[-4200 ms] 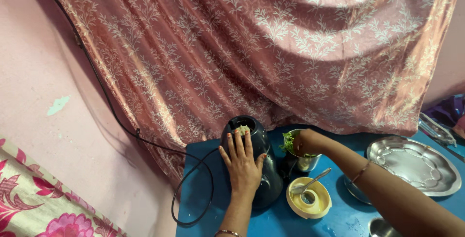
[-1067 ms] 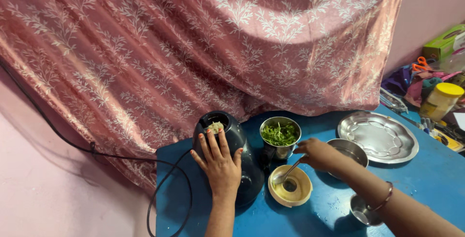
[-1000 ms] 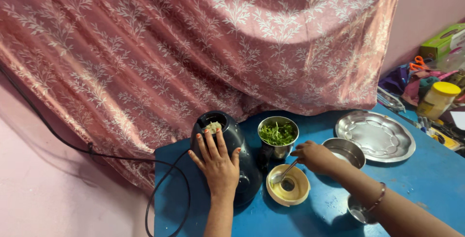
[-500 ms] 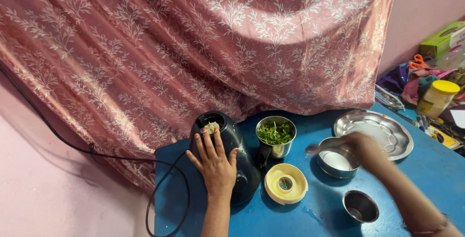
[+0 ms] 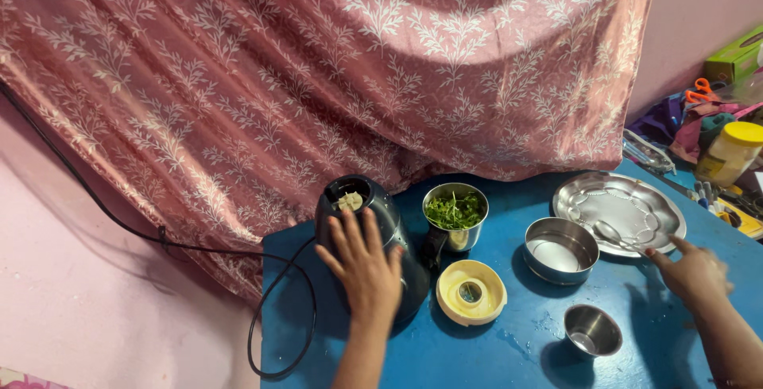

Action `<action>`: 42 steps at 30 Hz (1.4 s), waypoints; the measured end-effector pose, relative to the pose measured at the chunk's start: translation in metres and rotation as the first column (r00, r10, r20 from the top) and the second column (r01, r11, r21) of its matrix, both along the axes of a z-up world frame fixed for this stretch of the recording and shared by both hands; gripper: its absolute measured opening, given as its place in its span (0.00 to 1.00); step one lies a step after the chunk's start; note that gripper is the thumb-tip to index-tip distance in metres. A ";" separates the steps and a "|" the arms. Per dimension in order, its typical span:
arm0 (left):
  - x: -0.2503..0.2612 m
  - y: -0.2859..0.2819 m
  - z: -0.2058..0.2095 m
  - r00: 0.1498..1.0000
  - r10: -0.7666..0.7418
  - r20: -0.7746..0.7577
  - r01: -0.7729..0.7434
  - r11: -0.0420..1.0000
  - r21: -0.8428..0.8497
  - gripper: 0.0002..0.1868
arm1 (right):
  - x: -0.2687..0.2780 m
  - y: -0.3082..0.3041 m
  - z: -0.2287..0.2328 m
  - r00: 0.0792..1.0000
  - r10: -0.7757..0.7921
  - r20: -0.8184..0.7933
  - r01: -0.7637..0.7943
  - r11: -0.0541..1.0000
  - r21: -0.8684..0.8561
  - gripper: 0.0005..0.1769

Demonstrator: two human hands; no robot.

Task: The person adds water and green leafy herbs to a blender jar, secures the lid, and blends the contents in short bursts. They then remove the jar, add more herbs, and blend again, producing a green puree.

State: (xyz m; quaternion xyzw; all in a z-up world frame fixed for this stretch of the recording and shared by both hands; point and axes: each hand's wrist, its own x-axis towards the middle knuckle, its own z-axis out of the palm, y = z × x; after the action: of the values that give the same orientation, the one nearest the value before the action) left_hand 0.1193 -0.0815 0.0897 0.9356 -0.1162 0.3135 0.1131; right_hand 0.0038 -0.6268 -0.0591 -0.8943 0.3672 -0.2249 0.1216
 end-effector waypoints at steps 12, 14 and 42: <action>-0.057 -0.055 -0.193 0.827 -0.541 0.154 0.501 0.833 0.233 0.21 | -0.024 0.132 0.095 0.802 0.227 0.552 -0.571 0.560 0.600 0.21; -0.051 -0.057 -0.195 0.789 -0.586 0.185 0.550 0.808 0.213 0.18 | -0.029 0.163 0.096 0.812 0.269 0.518 -0.580 0.465 0.669 0.22; 0.070 -0.115 -0.036 0.752 -0.610 -0.248 -0.219 0.124 -0.968 0.23 | 0.165 0.245 0.156 0.655 0.655 0.376 -0.753 0.523 0.400 0.34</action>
State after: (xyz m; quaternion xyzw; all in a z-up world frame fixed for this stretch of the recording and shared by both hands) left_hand 0.1891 -0.1962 0.0533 0.6446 0.0249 -0.0292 0.7635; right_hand 0.1691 -0.3818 0.0974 -0.8720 0.0063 -0.1262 0.4729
